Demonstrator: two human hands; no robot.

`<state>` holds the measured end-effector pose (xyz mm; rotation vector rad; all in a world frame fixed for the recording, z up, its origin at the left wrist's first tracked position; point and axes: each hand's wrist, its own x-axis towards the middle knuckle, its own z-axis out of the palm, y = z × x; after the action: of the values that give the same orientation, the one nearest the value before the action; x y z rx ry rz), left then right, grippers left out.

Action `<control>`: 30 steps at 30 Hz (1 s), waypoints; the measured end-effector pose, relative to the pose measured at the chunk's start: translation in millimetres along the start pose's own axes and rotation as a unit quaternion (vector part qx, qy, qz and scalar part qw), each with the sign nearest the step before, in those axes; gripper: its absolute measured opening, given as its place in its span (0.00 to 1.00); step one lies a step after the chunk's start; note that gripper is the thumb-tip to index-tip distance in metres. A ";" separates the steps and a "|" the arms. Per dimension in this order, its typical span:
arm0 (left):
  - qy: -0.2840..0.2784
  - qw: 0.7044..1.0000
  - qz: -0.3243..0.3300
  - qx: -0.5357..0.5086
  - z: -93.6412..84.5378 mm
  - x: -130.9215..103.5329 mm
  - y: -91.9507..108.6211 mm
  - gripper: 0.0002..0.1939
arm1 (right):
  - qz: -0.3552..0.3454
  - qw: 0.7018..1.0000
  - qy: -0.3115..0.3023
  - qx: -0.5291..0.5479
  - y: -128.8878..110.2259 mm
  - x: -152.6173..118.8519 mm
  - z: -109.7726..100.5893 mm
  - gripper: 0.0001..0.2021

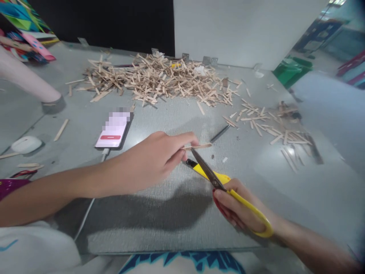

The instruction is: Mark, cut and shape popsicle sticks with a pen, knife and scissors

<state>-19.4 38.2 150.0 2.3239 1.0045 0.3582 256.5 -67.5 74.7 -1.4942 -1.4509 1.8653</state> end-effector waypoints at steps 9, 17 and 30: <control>-0.016 0.999 -0.030 -0.040 4.4 6.7 -4.2 0.14 | -0.039 0.947 -0.160 0.277 11.2 9.2 3.3 0.38; 0.080 0.979 -0.055 0.177 1.1 13.4 -15.4 0.23 | -0.064 0.923 -0.167 0.341 12.9 16.2 5.8 0.39; -0.074 0.958 -0.053 -0.272 -12.1 18.5 -8.6 0.11 | -0.106 0.978 -0.112 0.139 25.9 11.3 -4.2 0.42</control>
<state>-17.3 61.3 154.8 1.7672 0.8254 0.3573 263.8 -67.7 47.1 -0.9885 -1.3145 2.0508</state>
